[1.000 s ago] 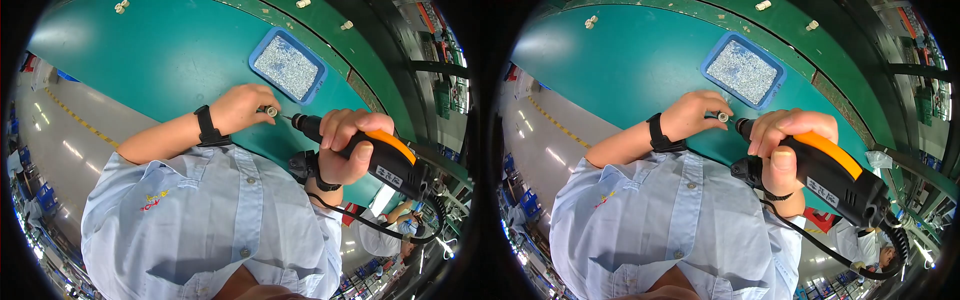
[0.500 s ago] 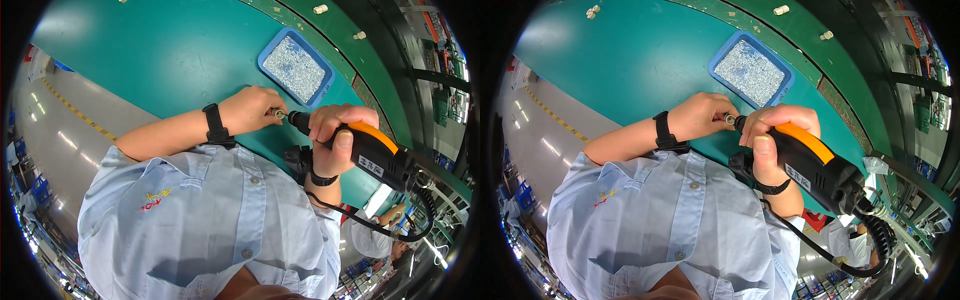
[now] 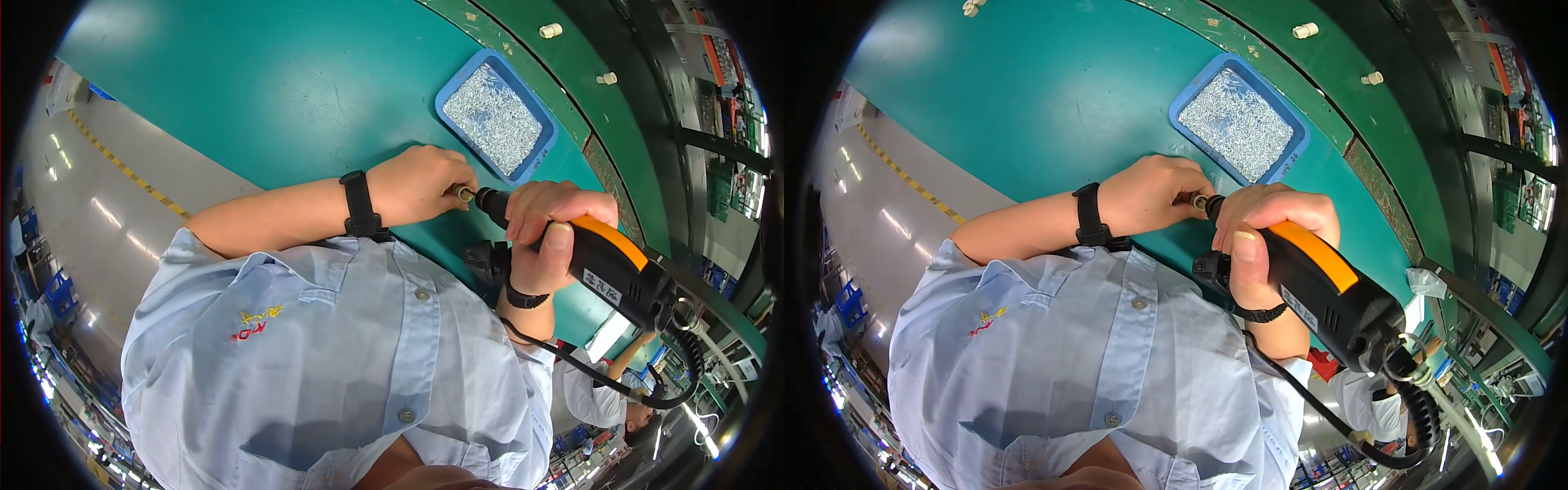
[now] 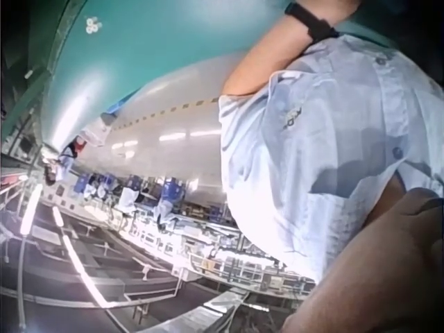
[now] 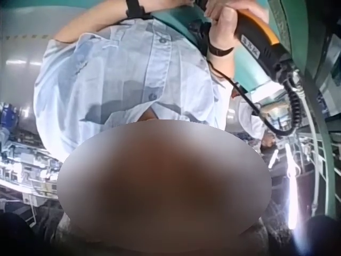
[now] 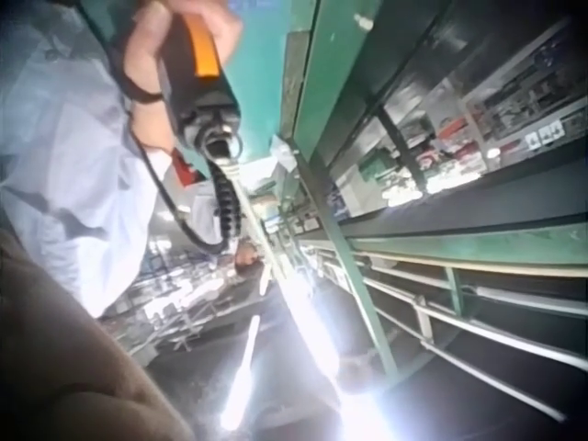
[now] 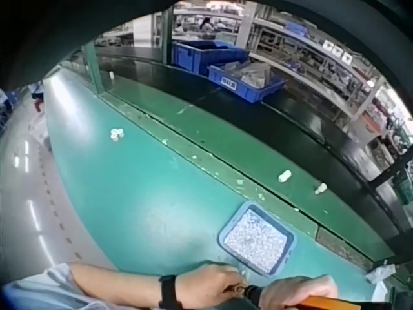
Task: The person picks up a small white component and a metal pin, inserts the pin into the component, and uses an electric screwdriver to drive it in. This process is repeated for several components before the person places the finished items onto a conveyor belt.
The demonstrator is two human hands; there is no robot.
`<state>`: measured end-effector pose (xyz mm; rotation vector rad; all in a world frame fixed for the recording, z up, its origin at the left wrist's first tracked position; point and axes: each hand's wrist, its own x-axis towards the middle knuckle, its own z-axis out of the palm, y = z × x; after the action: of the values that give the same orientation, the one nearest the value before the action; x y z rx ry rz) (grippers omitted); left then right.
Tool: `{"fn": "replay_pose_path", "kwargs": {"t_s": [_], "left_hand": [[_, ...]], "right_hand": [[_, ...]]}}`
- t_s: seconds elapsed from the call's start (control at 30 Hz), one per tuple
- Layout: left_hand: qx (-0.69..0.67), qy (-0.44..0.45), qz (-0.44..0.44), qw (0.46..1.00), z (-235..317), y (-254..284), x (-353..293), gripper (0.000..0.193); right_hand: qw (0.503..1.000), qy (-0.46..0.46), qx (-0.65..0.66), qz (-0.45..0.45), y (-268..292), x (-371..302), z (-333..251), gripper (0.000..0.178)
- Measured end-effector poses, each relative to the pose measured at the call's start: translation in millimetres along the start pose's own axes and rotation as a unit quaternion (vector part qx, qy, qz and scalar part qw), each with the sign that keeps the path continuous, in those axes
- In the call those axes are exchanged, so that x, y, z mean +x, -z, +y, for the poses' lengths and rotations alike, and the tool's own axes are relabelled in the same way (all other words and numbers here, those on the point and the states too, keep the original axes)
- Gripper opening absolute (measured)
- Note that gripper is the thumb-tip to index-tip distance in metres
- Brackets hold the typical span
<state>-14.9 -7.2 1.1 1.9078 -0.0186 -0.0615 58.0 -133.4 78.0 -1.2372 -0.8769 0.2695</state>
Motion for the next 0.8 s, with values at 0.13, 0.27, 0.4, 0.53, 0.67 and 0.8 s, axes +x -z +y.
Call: {"fn": "replay_pose_path", "kwargs": {"t_s": [0.13,0.27,0.4,0.53,0.67,0.8], "left_hand": [[0.018,-0.012,0.005,1.000,0.2,-1.2,0.4,0.019],[0.028,-0.098,0.065,0.993,-8.6,-10.7,-2.3,0.017],[0.027,-0.055,0.032,0.998,10.3,3.9,-3.2,0.017],[0.144,-0.148,0.088,0.975,17.9,29.8,28.5,0.016],[0.368,-0.108,0.055,0.922,-2.1,37.2,61.3,0.014],[0.320,0.013,-0.104,0.942,9.6,40.7,91.4,0.012]], "right_hand": [[1.000,-0.009,-0.006,0.011,-1.3,0.0,-2.4,0.027],[0.998,0.000,0.065,-0.014,11.9,5.5,-10.5,0.031],[0.982,0.094,0.162,-0.013,33.7,15.7,-40.5,0.037],[0.979,0.158,0.120,0.054,44.6,16.9,-51.7,0.036],[0.989,0.121,0.030,0.076,43.2,18.9,-43.2,0.032],[0.989,0.134,0.031,0.059,50.1,17.5,-42.5,0.030]]}}
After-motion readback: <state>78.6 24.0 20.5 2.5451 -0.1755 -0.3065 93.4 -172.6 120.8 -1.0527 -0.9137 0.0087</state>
